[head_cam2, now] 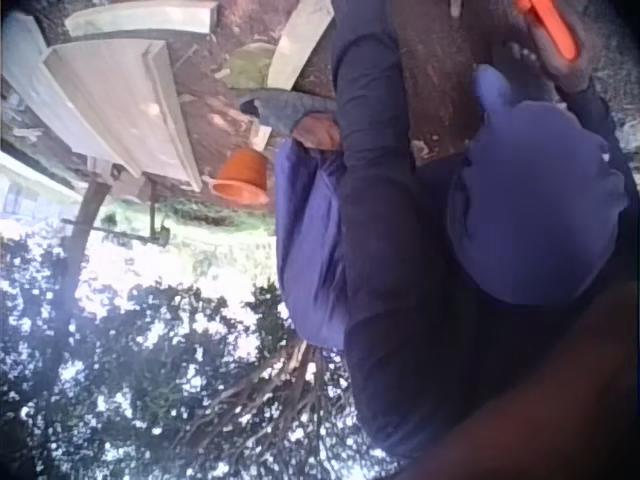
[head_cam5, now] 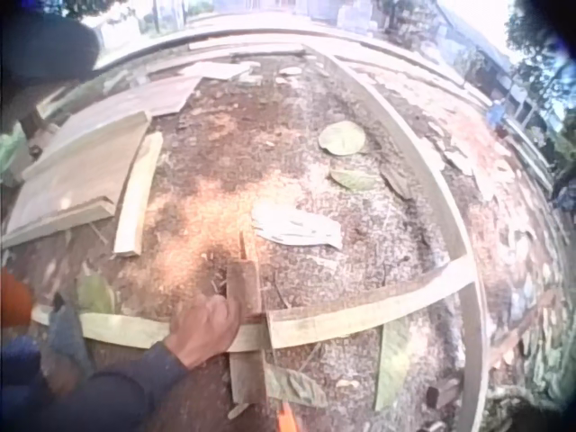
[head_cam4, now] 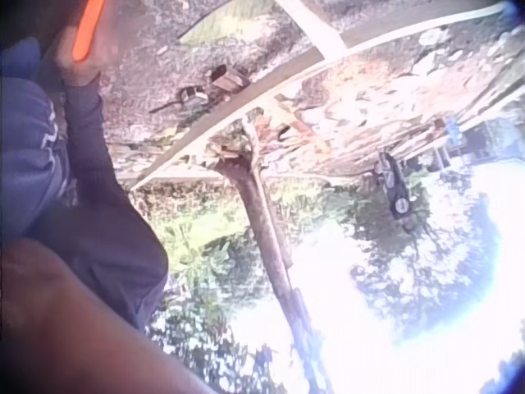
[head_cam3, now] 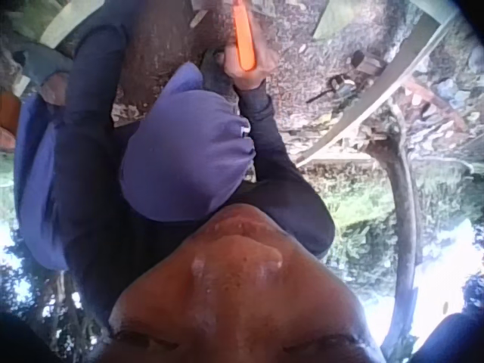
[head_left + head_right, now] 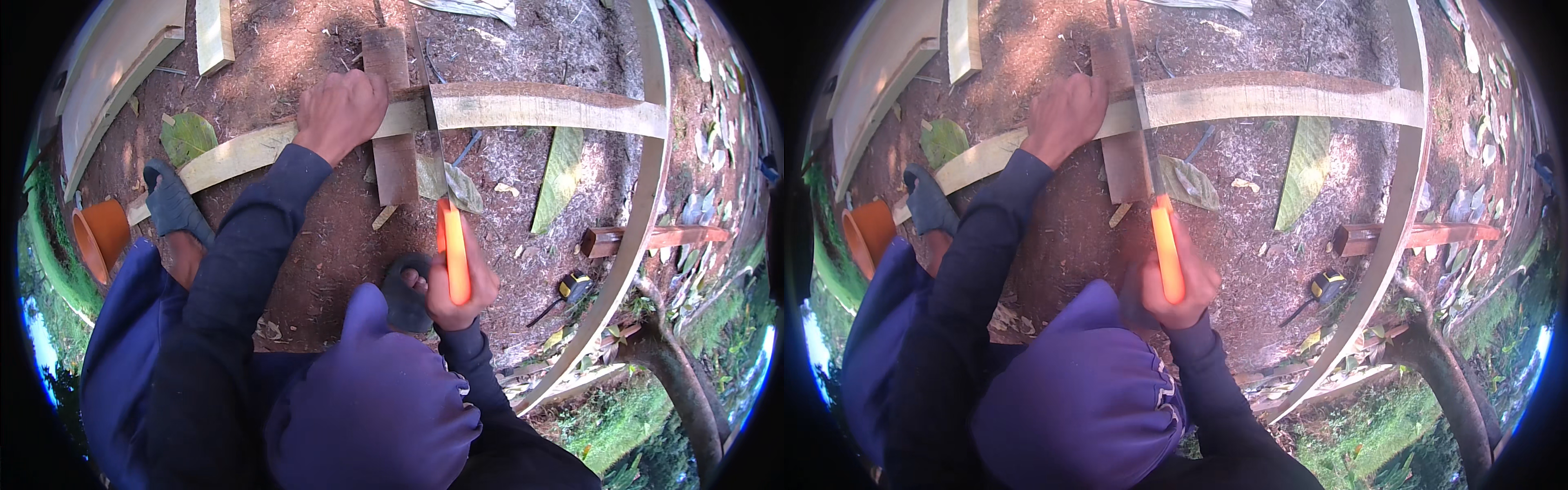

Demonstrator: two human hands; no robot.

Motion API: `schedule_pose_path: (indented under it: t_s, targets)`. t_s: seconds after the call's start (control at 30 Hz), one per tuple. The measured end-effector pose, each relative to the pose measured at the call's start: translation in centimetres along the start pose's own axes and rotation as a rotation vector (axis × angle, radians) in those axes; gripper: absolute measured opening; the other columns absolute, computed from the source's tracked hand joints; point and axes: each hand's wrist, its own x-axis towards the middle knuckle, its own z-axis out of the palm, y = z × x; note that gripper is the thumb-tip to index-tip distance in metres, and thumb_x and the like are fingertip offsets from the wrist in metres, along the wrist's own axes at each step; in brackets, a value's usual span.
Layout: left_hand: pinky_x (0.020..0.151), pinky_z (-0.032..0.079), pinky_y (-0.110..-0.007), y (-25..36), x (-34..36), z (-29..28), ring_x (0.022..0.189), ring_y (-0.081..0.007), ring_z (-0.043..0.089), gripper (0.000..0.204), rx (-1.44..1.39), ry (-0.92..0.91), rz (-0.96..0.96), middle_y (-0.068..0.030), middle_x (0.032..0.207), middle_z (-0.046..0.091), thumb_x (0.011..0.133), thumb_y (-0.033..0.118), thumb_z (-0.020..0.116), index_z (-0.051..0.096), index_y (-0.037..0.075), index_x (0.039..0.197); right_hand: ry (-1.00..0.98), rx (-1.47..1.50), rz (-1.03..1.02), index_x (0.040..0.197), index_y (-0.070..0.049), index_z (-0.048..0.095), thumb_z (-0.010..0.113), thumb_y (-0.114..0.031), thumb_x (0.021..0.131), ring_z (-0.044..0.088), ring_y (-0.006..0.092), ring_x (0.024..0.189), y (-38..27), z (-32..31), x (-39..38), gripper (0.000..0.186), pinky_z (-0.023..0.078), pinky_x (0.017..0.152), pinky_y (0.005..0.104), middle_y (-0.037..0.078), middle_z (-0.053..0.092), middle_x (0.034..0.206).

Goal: The person uses a hand saw to cut a wooden plank placed on a makeshift support. They adjust the wood, saw through it, and then inspect the cut piece before setting it aside.

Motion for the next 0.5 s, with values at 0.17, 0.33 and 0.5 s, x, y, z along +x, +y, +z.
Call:
schedule_pose_path:
  t_s: [0.17,0.33,0.5]
  targets:
    - [0.060,0.053,-0.056,0.2,-0.1,-0.5,0.061,-0.0430,0.067,0.047,-0.020,-0.064,-0.111,-0.0257,0.067,0.067,0.099,0.030,0.051,0.065,0.000,0.065,-0.052,0.003,0.038,0.133,0.010,0.063,0.062,0.005,0.073,0.077,0.0270,0.072,-0.1,-0.7,-0.6,0.060,0.059,0.066,0.0343,0.024,0.076,0.107]
    - [0.076,0.053,-0.059,0.5,-0.6,-0.8,0.079,-0.0487,0.067,0.046,-0.002,-0.234,-0.218,-0.0262,0.087,0.070,0.101,0.034,0.045,0.069,0.000,0.080,-0.150,-0.187,0.126,0.131,0.015,0.062,0.059,0.006,0.071,0.079,0.0310,0.082,-2.8,-6.8,-7.6,0.061,0.062,0.073,0.0356,0.026,0.077,0.106]
    - [0.070,0.055,-0.053,1.2,0.4,-1.2,0.071,-0.0440,0.070,0.047,0.029,-0.081,-0.191,-0.0283,0.075,0.070,0.099,0.032,0.048,0.072,0.001,0.074,-0.025,0.049,0.092,0.135,0.008,0.062,0.065,0.001,0.077,0.072,0.0236,0.064,-3.0,1.2,5.2,0.059,0.057,0.064,0.0353,0.023,0.076,0.109]
